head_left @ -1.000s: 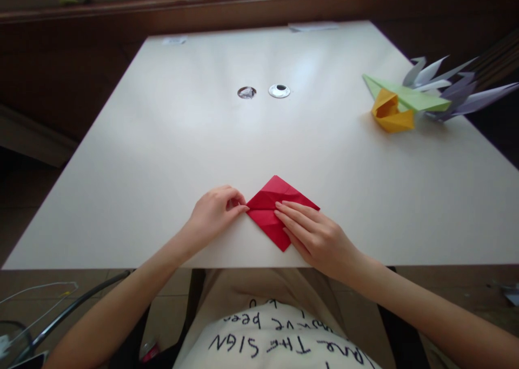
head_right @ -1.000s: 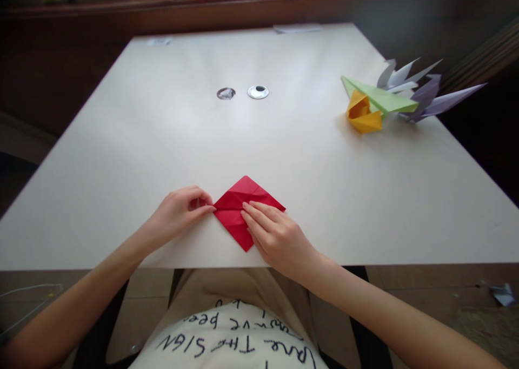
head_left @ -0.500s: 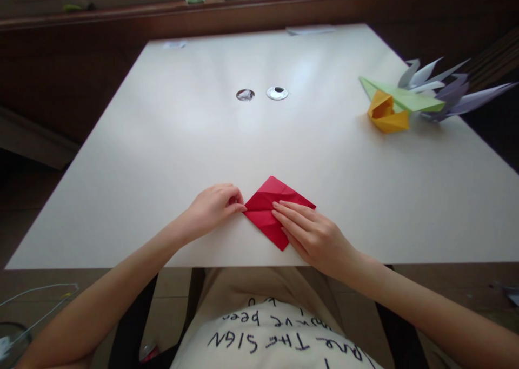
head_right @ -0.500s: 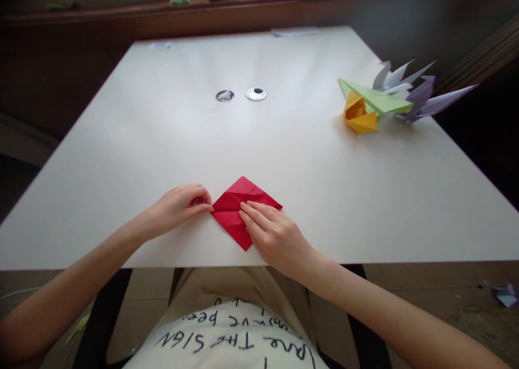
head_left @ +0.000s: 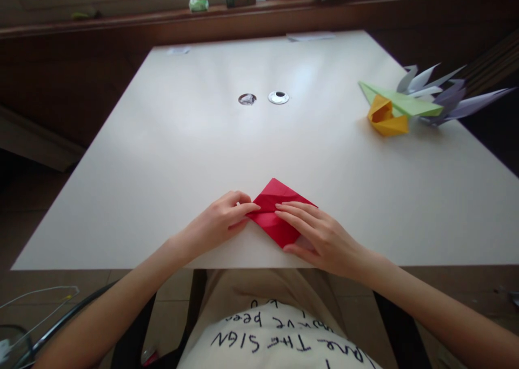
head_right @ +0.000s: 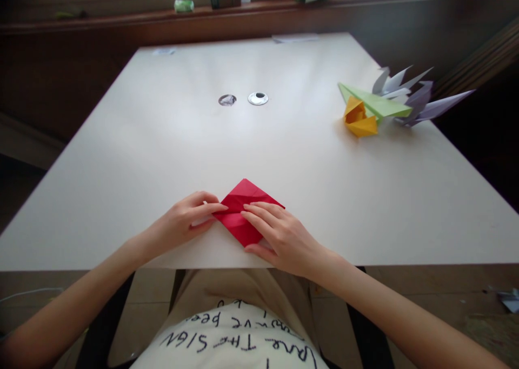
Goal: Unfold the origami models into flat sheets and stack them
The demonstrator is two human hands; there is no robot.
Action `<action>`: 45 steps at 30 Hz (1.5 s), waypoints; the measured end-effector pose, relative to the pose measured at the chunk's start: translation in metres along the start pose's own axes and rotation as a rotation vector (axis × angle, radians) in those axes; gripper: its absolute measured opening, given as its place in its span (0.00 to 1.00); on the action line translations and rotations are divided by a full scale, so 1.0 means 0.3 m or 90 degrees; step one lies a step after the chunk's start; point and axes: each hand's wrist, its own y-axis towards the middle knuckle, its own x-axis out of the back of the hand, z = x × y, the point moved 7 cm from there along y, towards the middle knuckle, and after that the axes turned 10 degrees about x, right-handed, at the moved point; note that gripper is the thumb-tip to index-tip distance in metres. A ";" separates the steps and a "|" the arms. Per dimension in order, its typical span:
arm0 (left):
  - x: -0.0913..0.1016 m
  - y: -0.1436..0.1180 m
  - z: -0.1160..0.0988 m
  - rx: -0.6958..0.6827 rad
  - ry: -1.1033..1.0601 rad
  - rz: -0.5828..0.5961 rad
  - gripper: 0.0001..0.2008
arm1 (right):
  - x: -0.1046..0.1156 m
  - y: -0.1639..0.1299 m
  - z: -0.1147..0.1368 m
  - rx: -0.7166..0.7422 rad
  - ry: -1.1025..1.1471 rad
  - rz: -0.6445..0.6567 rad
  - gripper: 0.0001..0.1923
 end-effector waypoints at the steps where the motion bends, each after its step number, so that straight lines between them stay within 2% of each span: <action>1: 0.003 -0.001 -0.003 -0.010 -0.002 -0.016 0.15 | 0.001 -0.002 -0.002 0.004 0.010 0.010 0.30; 3: 0.013 -0.004 -0.010 -0.026 -0.014 -0.060 0.15 | 0.004 -0.007 -0.003 0.014 0.025 0.011 0.38; 4: 0.020 -0.006 -0.015 -0.032 -0.027 -0.082 0.15 | 0.006 -0.008 -0.004 0.018 0.030 0.003 0.38; 7: 0.048 -0.010 -0.035 -0.037 -0.084 -0.160 0.13 | 0.023 -0.006 -0.006 0.022 0.037 -0.067 0.31; 12: 0.096 -0.018 -0.077 -0.017 -0.221 -0.278 0.11 | 0.102 0.007 0.000 0.015 0.032 -0.253 0.21; 15: 0.108 -0.027 -0.101 -0.012 -0.306 -0.311 0.12 | 0.158 0.017 0.018 0.016 0.045 -0.342 0.19; 18: 0.119 -0.038 -0.125 -0.033 -0.360 -0.326 0.13 | 0.193 0.024 0.037 0.023 0.079 -0.382 0.19; 24: 0.143 -0.047 -0.142 -0.035 -0.446 -0.310 0.15 | 0.214 0.009 0.074 0.061 0.105 -0.367 0.20; 29: 0.163 -0.052 -0.169 -0.079 -0.468 -0.282 0.12 | 0.240 0.003 0.101 0.074 0.112 -0.347 0.18; 34: 0.177 -0.064 -0.195 -0.110 -0.436 -0.298 0.10 | 0.256 0.006 0.120 0.070 0.102 -0.299 0.16; 37: 0.176 -0.068 -0.189 -0.098 -0.481 -0.333 0.12 | 0.256 0.003 0.127 0.073 0.085 -0.283 0.16; 41: 0.167 -0.063 -0.183 -0.076 -0.516 -0.344 0.11 | 0.257 0.001 0.147 0.087 0.039 -0.297 0.15; 43: 0.167 -0.058 -0.181 -0.071 -0.521 -0.340 0.11 | 0.270 0.001 0.161 0.104 0.069 -0.322 0.14; 45: 0.163 -0.049 -0.175 -0.065 -0.546 -0.320 0.11 | 0.291 0.006 0.152 0.070 0.135 -0.343 0.14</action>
